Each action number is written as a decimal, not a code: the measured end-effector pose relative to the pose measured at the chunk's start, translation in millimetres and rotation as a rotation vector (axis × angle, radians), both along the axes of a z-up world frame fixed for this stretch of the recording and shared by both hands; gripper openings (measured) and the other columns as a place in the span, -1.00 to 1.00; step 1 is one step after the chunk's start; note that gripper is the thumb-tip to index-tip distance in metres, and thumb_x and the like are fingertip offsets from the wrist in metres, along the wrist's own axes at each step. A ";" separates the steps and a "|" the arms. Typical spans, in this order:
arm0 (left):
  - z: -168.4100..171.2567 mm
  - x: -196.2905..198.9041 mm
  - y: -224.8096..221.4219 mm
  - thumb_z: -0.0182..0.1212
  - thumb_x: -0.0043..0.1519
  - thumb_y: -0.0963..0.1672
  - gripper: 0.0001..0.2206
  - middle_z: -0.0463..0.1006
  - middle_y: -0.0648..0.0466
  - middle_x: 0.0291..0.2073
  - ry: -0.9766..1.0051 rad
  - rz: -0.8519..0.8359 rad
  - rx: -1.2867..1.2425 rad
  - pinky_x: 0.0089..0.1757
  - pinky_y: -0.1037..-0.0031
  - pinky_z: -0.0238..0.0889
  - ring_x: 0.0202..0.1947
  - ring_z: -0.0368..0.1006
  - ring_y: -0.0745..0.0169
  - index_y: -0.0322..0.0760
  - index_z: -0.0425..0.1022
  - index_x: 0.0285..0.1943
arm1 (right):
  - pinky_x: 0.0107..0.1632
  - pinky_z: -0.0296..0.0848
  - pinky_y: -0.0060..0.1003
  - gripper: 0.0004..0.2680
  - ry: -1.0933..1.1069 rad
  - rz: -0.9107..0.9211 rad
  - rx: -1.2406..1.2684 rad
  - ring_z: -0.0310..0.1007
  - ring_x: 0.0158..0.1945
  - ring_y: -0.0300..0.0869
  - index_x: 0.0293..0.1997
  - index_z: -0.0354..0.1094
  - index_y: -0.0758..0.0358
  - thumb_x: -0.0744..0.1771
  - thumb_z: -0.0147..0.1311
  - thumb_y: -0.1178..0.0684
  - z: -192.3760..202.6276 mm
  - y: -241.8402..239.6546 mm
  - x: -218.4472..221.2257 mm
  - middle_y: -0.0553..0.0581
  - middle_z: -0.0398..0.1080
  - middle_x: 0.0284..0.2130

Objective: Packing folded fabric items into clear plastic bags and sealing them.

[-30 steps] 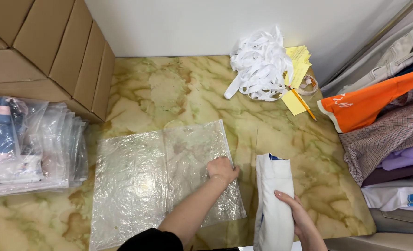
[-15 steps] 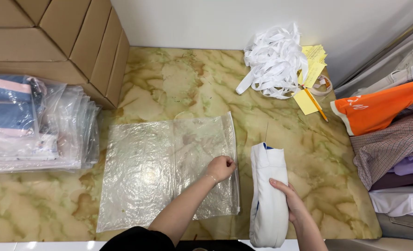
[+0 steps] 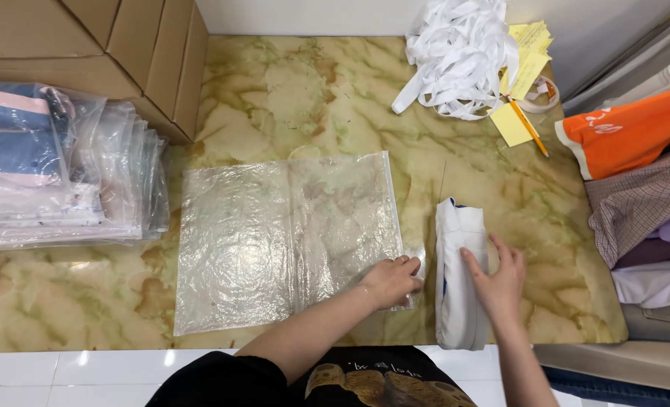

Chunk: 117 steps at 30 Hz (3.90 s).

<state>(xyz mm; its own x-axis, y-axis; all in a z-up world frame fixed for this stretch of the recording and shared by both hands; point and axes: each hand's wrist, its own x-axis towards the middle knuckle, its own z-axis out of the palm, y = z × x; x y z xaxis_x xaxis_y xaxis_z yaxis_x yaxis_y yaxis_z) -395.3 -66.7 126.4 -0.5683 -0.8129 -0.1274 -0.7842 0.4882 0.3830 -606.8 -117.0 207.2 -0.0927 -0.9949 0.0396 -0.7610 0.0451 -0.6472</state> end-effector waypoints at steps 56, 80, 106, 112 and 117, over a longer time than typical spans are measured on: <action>167.6 88.3 -75.2 0.10 0.31 0.16 -0.14 0.21 -0.19 0.39 0.258 0.918 0.414 -0.13 0.13 0.50 0.00 0.53 -0.10 -0.28 -0.27 0.61 | -0.13 0.38 -0.28 -0.73 -0.127 -0.053 0.234 0.39 -0.23 -0.22 -0.08 0.53 0.01 0.24 0.34 -0.20 2.0 60.1 -4.9 0.00 0.48 -0.30; -23.9 -15.0 -86.4 -0.03 0.35 -0.01 -0.72 0.44 -0.06 0.11 0.187 0.770 0.433 -0.08 0.01 0.40 0.03 0.50 -0.13 -0.23 0.41 0.06 | 0.05 0.49 -0.04 -0.53 -0.813 -0.393 0.834 0.54 0.01 0.09 0.16 0.38 0.42 0.16 0.32 0.07 -45.5 31.3 -48.8 0.35 0.54 0.02; 78.8 33.7 121.1 0.00 0.36 -0.06 -0.82 0.60 0.00 -0.42 0.395 0.624 -0.113 -0.41 0.03 0.33 -0.47 0.51 -0.10 -0.19 0.36 -0.25 | 0.00 0.45 0.18 -0.59 -0.479 -0.210 1.454 0.52 -0.15 0.41 0.18 0.49 0.59 0.23 0.23 0.14 77.4 84.3 52.1 0.68 0.57 -0.08; 121.7 43.4 141.5 0.02 0.24 -0.06 -0.79 0.59 -0.03 -0.51 0.306 0.398 -0.235 -0.45 0.01 0.29 -0.46 0.53 -0.28 -0.26 0.36 -0.35 | 0.00 0.48 0.00 -0.53 -0.432 0.231 1.280 0.57 -0.06 0.24 0.25 0.48 0.51 0.17 0.28 0.30 44.6 47.9 43.7 0.51 0.60 -0.01; 145.5 48.8 140.1 0.05 0.29 -0.02 -0.81 0.62 0.04 -0.44 0.335 0.491 -0.159 -0.34 0.05 0.33 -0.36 0.56 -0.19 -0.11 0.40 -0.32 | -0.10 0.56 0.11 -0.70 -0.800 0.305 1.238 0.59 -0.25 0.29 0.02 0.47 0.54 0.20 0.18 0.29 -56.5 29.1 42.7 0.56 0.59 -0.20</action>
